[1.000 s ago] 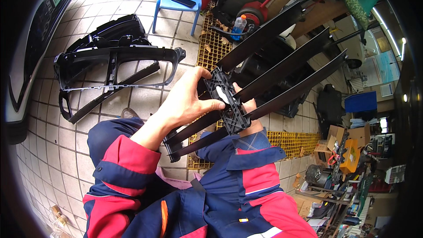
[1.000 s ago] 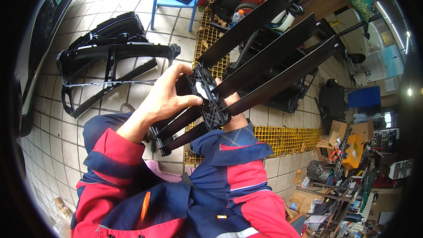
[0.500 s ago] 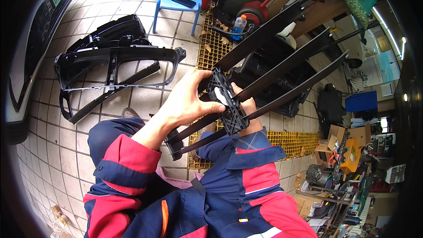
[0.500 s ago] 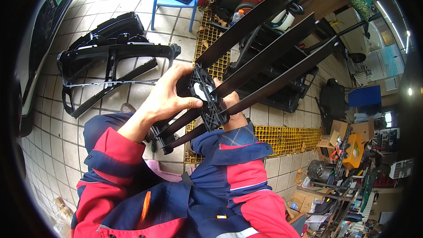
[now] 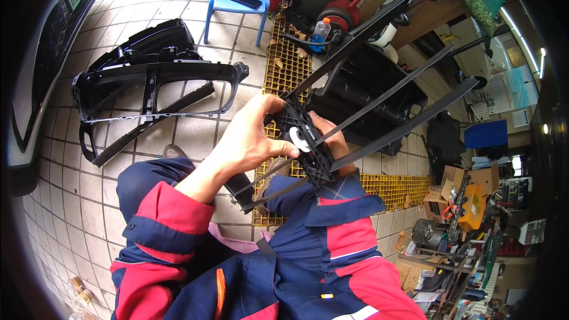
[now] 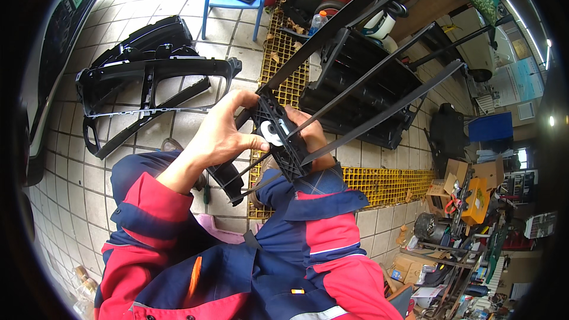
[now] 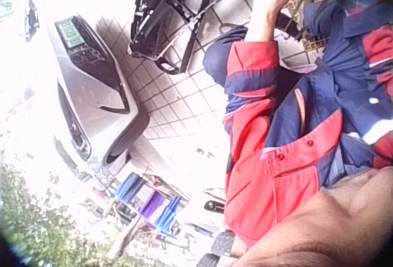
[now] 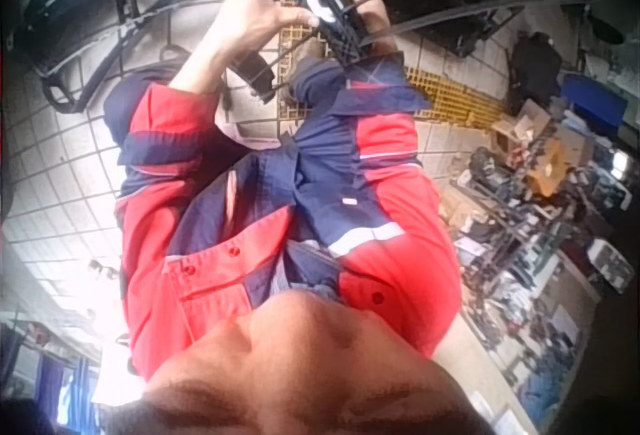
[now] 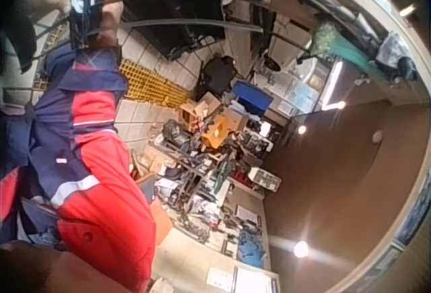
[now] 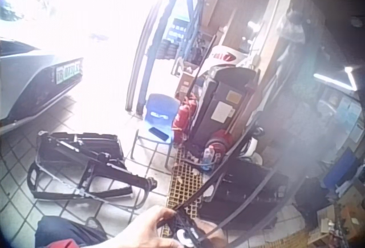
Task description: The person sits on the floor and uses a screwdriver to disassemble a black plastic car part, removing a small white component and setting the pieces aside.
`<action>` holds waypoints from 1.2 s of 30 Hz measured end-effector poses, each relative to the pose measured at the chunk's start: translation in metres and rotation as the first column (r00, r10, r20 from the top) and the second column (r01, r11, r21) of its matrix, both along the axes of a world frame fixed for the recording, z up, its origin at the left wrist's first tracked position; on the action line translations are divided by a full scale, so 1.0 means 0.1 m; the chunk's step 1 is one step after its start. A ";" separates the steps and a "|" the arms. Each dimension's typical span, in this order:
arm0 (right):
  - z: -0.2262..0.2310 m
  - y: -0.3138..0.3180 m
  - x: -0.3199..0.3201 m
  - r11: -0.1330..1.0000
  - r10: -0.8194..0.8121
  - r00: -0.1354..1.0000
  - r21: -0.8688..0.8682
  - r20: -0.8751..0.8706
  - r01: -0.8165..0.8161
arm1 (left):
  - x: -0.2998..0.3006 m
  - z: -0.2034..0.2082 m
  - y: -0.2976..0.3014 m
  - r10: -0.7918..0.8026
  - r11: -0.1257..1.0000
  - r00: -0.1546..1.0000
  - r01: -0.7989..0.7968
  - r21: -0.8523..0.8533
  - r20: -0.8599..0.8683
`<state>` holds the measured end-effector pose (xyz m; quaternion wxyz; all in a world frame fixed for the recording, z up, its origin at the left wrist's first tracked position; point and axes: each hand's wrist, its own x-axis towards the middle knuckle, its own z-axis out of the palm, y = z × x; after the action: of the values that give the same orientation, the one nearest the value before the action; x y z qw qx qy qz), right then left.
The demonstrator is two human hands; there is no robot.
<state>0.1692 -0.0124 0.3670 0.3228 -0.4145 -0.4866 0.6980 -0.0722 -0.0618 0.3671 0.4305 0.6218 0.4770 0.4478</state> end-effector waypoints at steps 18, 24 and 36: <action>-0.02 0.01 -0.11 0.948 -0.221 0.912 -0.297 -0.346 0.117 | 0.20 0.07 -0.16 0.167 0.959 0.971 -0.120 0.256 -0.173; -0.06 0.01 -0.10 0.931 -0.260 0.912 -0.333 -0.316 0.150 | 0.17 0.09 -0.13 0.153 0.967 0.972 -0.110 0.232 -0.177; -0.29 0.11 -0.03 0.907 -0.275 0.897 -0.403 -0.345 0.122 | 0.17 0.01 -0.05 0.099 0.991 0.991 -0.089 0.102 -0.088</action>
<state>0.1663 -0.0016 0.3378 0.4005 -0.3671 -0.2248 0.8089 -0.0551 -0.0670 0.3677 0.3554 0.6390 0.5028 0.4611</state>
